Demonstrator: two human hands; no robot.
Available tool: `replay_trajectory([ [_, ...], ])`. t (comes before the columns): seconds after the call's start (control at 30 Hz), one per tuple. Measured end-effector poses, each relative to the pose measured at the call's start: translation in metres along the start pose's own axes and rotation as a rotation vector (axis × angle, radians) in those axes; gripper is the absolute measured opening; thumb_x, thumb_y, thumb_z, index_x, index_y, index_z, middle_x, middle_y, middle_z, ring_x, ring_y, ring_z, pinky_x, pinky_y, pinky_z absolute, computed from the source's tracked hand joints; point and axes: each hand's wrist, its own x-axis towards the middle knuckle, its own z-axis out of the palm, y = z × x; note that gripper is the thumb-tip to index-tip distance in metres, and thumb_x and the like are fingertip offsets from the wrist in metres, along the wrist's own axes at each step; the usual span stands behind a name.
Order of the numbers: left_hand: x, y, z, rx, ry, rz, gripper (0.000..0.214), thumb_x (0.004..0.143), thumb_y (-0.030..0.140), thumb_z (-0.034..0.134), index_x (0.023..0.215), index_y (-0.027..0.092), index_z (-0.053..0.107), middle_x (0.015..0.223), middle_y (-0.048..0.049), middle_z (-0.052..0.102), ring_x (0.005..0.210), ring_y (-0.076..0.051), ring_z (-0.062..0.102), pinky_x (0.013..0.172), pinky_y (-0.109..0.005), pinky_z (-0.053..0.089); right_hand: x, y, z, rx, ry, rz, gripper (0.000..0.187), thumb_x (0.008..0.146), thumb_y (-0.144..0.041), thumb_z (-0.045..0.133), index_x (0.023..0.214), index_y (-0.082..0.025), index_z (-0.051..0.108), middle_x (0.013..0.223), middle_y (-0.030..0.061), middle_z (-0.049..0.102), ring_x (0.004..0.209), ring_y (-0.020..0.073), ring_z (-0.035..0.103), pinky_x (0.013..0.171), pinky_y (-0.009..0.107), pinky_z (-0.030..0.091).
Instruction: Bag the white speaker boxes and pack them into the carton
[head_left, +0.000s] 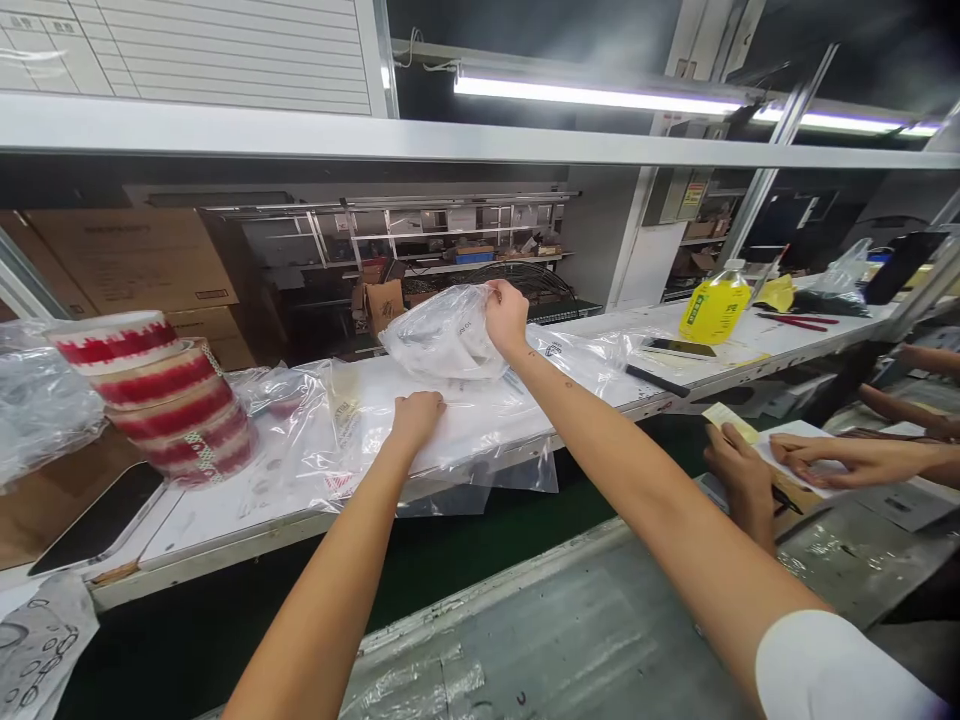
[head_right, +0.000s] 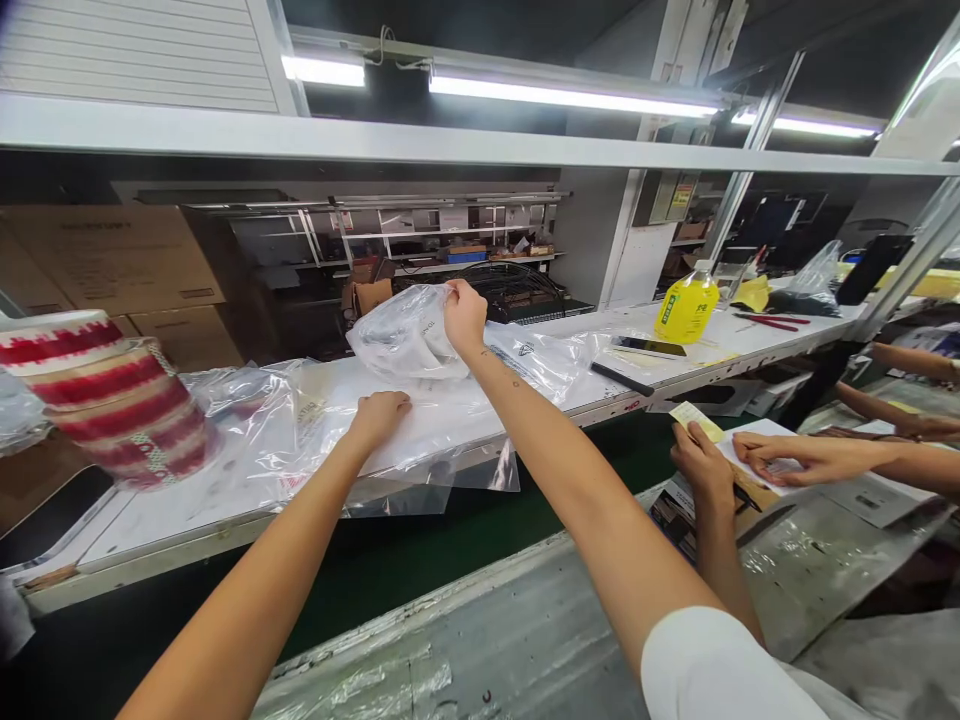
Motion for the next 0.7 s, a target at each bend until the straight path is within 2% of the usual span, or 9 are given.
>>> replay_trajectory([
  [0.13, 0.000, -0.010, -0.001, -0.133, 0.116, -0.062, 0.028, 0.088, 0.013, 0.049, 0.094, 0.019, 0.075, 0.102, -0.0110, 0.076, 0.103, -0.027, 0.066, 0.093, -0.036, 0.046, 0.008, 0.001, 0.006, 0.097, 0.100, 0.095, 0.029, 0.089, -0.016, 0.042, 0.100, -0.015, 0.069, 0.102, 0.0114, 0.071, 0.095, 0.0236, 0.064, 0.093, 0.034, 0.047],
  [0.23, 0.004, -0.019, -0.004, -0.277, 0.216, -0.109, 0.016, 0.086, 0.022, 0.058, 0.085, 0.017, 0.073, 0.092, -0.0089, 0.077, 0.090, -0.023, 0.069, 0.078, -0.030, 0.050, 0.014, 0.006, 0.010, 0.152, 0.160, 0.133, 0.031, 0.090, -0.017, 0.038, 0.102, -0.014, 0.066, 0.103, 0.0115, 0.070, 0.095, 0.0228, 0.065, 0.093, 0.035, 0.049],
  [0.3, 0.007, -0.023, -0.009, -0.359, 0.284, -0.102, 0.017, 0.087, 0.029, 0.060, 0.081, 0.016, 0.069, 0.086, -0.0076, 0.076, 0.082, -0.021, 0.069, 0.073, -0.029, 0.051, 0.019, 0.009, 0.013, 0.184, 0.189, 0.135, 0.033, 0.091, -0.018, 0.036, 0.105, -0.014, 0.065, 0.104, 0.0111, 0.069, 0.096, 0.0216, 0.065, 0.092, 0.034, 0.050],
  [0.43, -0.001, -0.022, -0.035, -0.429, 0.450, 0.007, 0.016, 0.089, 0.029, 0.054, 0.077, 0.019, 0.058, 0.096, -0.0067, 0.074, 0.093, -0.019, 0.067, 0.086, -0.029, 0.051, 0.031, 0.013, 0.016, 0.237, 0.253, 0.133, 0.035, 0.093, -0.019, 0.032, 0.110, -0.014, 0.062, 0.106, 0.0104, 0.068, 0.100, 0.0202, 0.064, 0.096, 0.034, 0.050],
  [0.53, -0.025, -0.024, -0.066, -0.405, 0.690, 0.125, 0.019, 0.091, 0.032, 0.047, 0.082, 0.020, 0.058, 0.095, -0.0083, 0.072, 0.094, -0.021, 0.065, 0.089, -0.033, 0.050, 0.036, 0.014, 0.016, 0.257, 0.324, 0.138, 0.034, 0.093, -0.018, 0.032, 0.110, -0.014, 0.061, 0.109, 0.0109, 0.067, 0.105, 0.0197, 0.063, 0.101, 0.034, 0.048],
  [0.6, -0.053, -0.031, -0.085, -0.376, 0.840, 0.182, 0.024, 0.090, 0.039, 0.047, 0.084, 0.021, 0.062, 0.094, -0.0091, 0.072, 0.092, -0.023, 0.066, 0.088, -0.036, 0.052, 0.034, 0.014, 0.013, 0.275, 0.351, 0.119, 0.031, 0.094, -0.018, 0.032, 0.107, -0.014, 0.060, 0.110, 0.0114, 0.066, 0.105, 0.0193, 0.062, 0.102, 0.034, 0.047],
  [0.63, -0.070, -0.036, -0.091, -0.378, 0.871, 0.180, 0.025, 0.088, 0.043, 0.052, 0.084, 0.022, 0.064, 0.095, -0.0091, 0.073, 0.093, -0.024, 0.067, 0.089, -0.039, 0.052, 0.031, 0.015, 0.011, 0.284, 0.354, 0.095, 0.030, 0.095, -0.019, 0.032, 0.105, -0.014, 0.059, 0.109, 0.0117, 0.065, 0.105, 0.0192, 0.062, 0.102, 0.034, 0.046],
  [0.7, -0.113, -0.045, -0.098, -0.435, 0.844, 0.108, 0.022, 0.076, 0.047, 0.065, 0.080, 0.026, 0.070, 0.095, -0.0084, 0.075, 0.095, -0.030, 0.068, 0.092, -0.046, 0.053, 0.020, 0.016, 0.005, 0.297, 0.339, 0.024, 0.027, 0.094, -0.021, 0.035, 0.102, -0.014, 0.059, 0.107, 0.0120, 0.065, 0.103, 0.0195, 0.062, 0.101, 0.034, 0.047],
])
